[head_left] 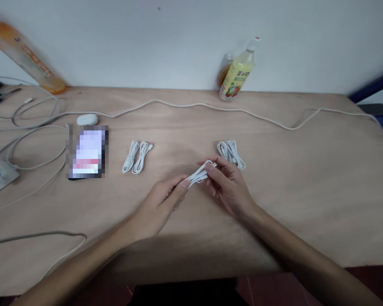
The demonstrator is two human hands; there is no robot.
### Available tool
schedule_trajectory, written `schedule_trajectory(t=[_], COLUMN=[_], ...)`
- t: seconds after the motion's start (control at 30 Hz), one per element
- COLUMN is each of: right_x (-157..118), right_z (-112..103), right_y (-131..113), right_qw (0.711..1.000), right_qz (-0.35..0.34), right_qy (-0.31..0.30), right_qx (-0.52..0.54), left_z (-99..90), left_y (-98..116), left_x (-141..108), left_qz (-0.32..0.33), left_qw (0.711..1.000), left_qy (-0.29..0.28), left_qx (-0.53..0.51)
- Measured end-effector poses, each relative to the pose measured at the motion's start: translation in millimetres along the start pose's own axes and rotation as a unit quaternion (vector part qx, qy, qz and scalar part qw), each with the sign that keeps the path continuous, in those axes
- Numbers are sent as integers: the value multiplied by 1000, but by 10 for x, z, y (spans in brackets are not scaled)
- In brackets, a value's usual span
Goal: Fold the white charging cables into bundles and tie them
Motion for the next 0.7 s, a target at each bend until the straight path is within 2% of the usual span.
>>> schedule_trajectory(t=[0.13,0.33,0.53,0.7], right_x=[17,10,17,33], right_z=[-10,-16,-34,-54], right_y=[1,6,0,-26], right_qw=[1000,1000,998,994], right_qz=[-11,-2,8,13], right_qy=[-21,-3,62,104], right_qx=[3,-9,-27,8], left_z=[17,12,-65,-59], left_y=[-60,-73,-51,-33], left_x=[11,33,89,91], left_qz=[-35,-54,-12,2], left_qw=[995,991,995,993], left_qy=[-18,-25,38,77], left_qx=[-95,-116,-95,-87])
Point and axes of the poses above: each hand's wrist, its own x-axis towards the middle knuckle, its own z-axis out of the palm, y = z × x, the point moved 2 cm from there along x, towards the middle knuckle, and after that the axes turned 3 degrees about x, right-handed, at the moved point
